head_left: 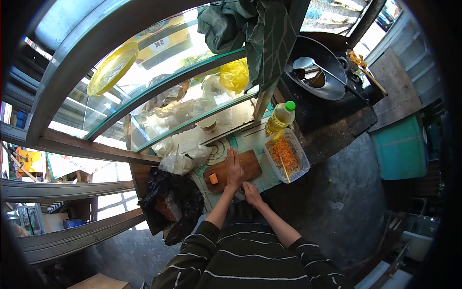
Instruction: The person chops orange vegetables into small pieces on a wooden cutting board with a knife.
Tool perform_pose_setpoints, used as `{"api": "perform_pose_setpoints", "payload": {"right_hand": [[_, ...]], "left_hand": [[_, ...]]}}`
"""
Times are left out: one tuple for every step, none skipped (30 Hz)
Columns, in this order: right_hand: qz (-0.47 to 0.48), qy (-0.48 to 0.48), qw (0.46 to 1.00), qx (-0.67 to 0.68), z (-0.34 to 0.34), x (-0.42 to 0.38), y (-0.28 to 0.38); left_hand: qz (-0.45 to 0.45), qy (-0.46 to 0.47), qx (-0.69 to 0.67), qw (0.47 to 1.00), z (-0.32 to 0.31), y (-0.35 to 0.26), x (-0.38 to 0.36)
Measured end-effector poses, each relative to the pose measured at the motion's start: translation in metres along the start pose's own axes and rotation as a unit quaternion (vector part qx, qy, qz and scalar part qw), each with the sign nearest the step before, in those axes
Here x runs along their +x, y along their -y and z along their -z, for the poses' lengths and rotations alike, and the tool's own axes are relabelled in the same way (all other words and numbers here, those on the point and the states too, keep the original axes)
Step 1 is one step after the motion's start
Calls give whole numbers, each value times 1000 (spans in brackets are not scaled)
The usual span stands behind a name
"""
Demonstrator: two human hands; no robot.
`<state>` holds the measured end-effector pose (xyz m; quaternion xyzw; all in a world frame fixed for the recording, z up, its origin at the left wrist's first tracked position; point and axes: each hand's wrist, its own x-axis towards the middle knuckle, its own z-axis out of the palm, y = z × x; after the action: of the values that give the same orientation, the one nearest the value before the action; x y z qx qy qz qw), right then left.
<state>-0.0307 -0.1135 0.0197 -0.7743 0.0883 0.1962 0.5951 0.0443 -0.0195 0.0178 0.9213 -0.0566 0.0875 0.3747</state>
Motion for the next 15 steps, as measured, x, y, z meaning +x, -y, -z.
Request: {"api": "perform_pose_setpoints", "payload": {"right_hand": [[2, -1, 1000, 0, 2, 0, 3], [28, 2, 1000, -10, 4, -1, 6], [55, 5, 998, -21, 6, -2, 11], [56, 5, 998, -21, 10, -3, 15], [50, 16, 999, -1, 15, -4, 19], [43, 28, 998, 19, 21, -6, 24], [45, 30, 998, 19, 29, -10, 29], [23, 28, 998, 53, 41, -14, 34], [2, 26, 996, 86, 54, -18, 40], [4, 26, 996, 85, 69, -24, 50], [-7, -2, 995, 98, 85, -31, 61], [-17, -29, 993, 110, 100, -37, 66], [-7, -62, 995, 80, 114, -40, 64], [2, -95, 994, 49, 128, -43, 61], [-28, -113, 993, -2, 142, -45, 55]], "left_hand": [[0, -12, 3, 1000, 2, -2, 2], [1, -23, 6, 1000, 4, -3, 2], [2, -34, 9, 999, 7, -6, 3], [2, -45, 12, 999, 8, -9, 4], [2, -57, 15, 998, 10, -13, 5], [2, -59, 16, 998, 13, -20, 8], [-12, -51, 3, 999, 15, -33, 14], [-27, -44, -10, 999, 17, -47, 20], [-27, -47, -10, 998, 16, -62, 26], [-44, -34, -34, 998, 13, -80, 32], [-61, -21, -58, 996, 8, -98, 38], [-71, -17, -82, 994, 2, -117, 43], [-81, -12, -106, 991, -9, -131, 46], [-81, -14, -108, 991, -21, -141, 48], [-91, -9, -134, 987, -38, -147, 48]]}}
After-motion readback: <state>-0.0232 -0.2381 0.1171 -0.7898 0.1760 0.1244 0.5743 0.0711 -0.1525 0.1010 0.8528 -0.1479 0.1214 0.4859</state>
